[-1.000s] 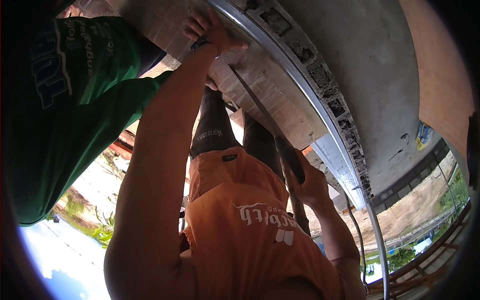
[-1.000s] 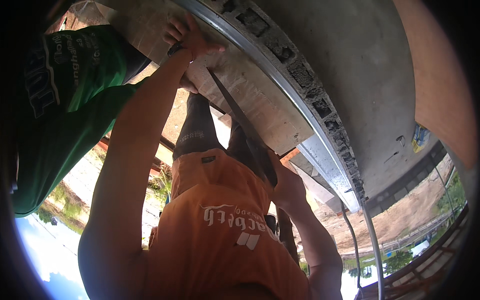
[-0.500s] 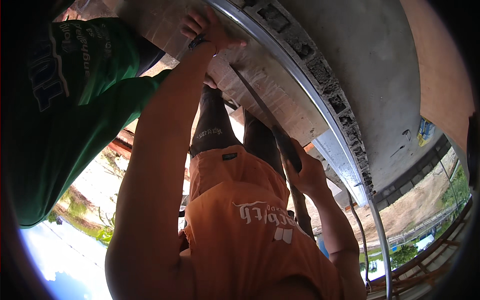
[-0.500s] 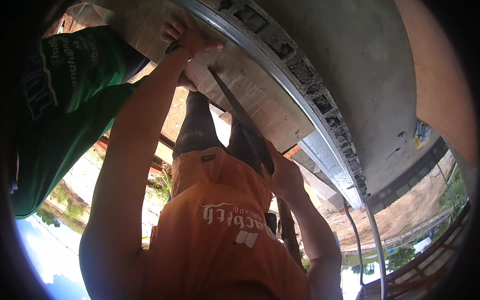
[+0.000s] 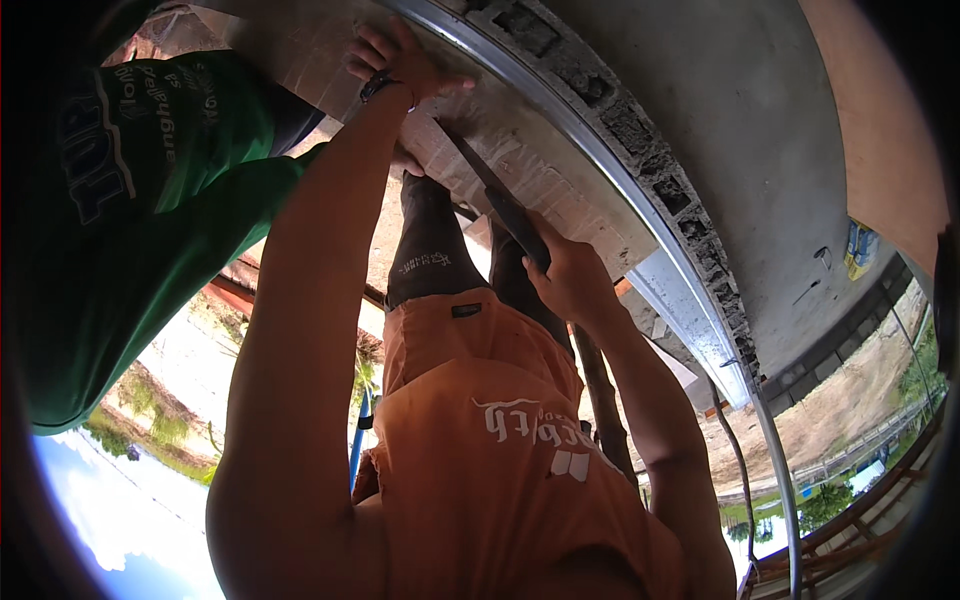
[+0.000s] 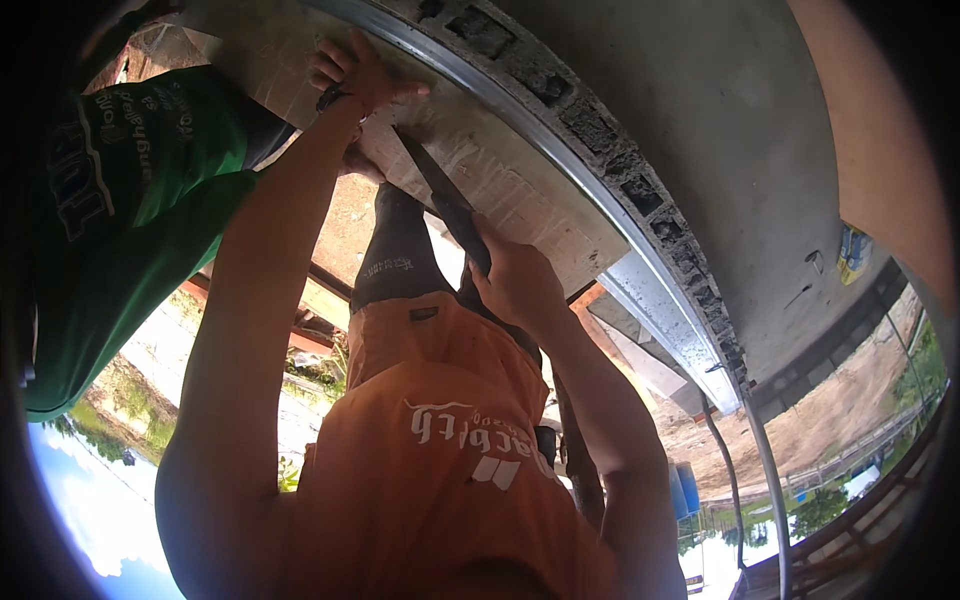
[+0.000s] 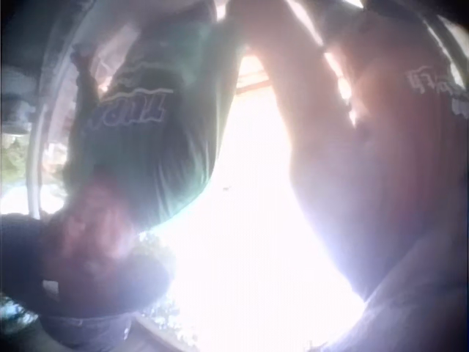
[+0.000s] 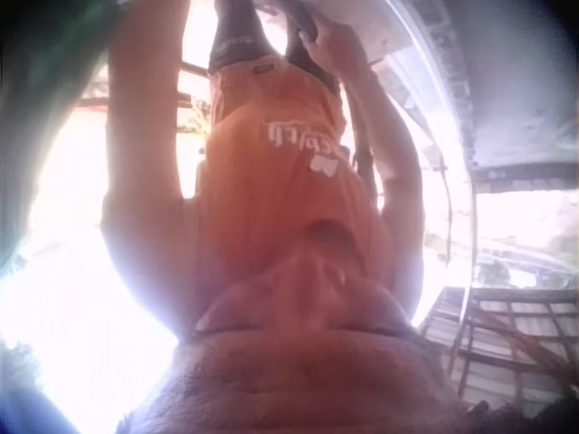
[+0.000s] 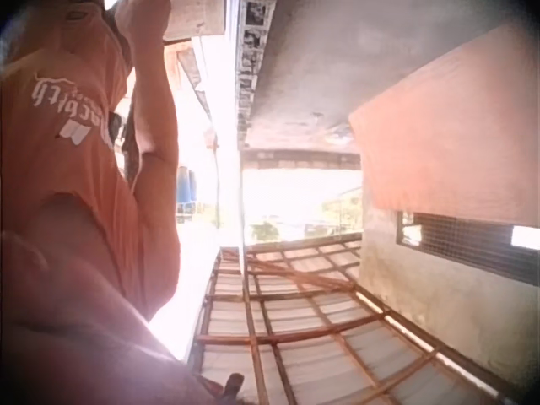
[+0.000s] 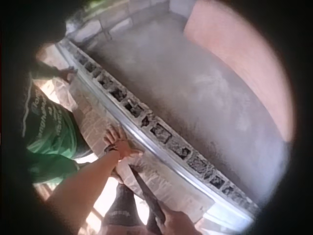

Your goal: The recorder is using a manual saw to cut a thin board or piece of plywood while an assistant holds it.

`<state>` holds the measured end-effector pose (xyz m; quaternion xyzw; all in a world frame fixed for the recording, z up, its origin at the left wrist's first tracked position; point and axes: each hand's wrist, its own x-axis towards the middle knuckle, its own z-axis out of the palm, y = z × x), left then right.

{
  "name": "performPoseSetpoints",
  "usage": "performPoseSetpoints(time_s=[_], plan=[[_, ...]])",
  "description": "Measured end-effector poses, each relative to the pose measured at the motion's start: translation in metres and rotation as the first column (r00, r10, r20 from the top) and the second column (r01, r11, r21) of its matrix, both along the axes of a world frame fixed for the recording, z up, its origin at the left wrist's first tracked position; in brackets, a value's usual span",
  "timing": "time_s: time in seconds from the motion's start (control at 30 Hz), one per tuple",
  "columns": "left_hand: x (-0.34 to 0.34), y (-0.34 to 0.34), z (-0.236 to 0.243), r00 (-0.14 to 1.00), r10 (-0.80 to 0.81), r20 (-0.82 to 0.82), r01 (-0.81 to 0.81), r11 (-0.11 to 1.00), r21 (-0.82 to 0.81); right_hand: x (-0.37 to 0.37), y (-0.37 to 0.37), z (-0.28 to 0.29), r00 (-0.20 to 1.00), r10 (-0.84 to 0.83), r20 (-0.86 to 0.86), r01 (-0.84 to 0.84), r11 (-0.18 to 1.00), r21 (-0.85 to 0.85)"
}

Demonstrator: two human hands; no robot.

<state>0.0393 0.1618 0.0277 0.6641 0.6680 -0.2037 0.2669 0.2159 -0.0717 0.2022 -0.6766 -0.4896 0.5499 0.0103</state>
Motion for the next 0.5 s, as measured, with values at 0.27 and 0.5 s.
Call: performPoseSetpoints(time_s=[0.27, 0.5], plan=[[-0.019, -0.009, 0.003, 1.0, -0.012, -0.009, 0.012, 0.999, -0.039, -0.027, -0.023, -0.008, 0.994, -0.074, -0.077, 0.082, 0.991, 0.103], [-0.014, -0.007, 0.003, 0.999, 0.039, -0.008, -0.039, 0.998, -0.041, -0.031, -0.008, -0.001, 1.0, -0.017, -0.01, 0.016, 0.999, -0.046]])
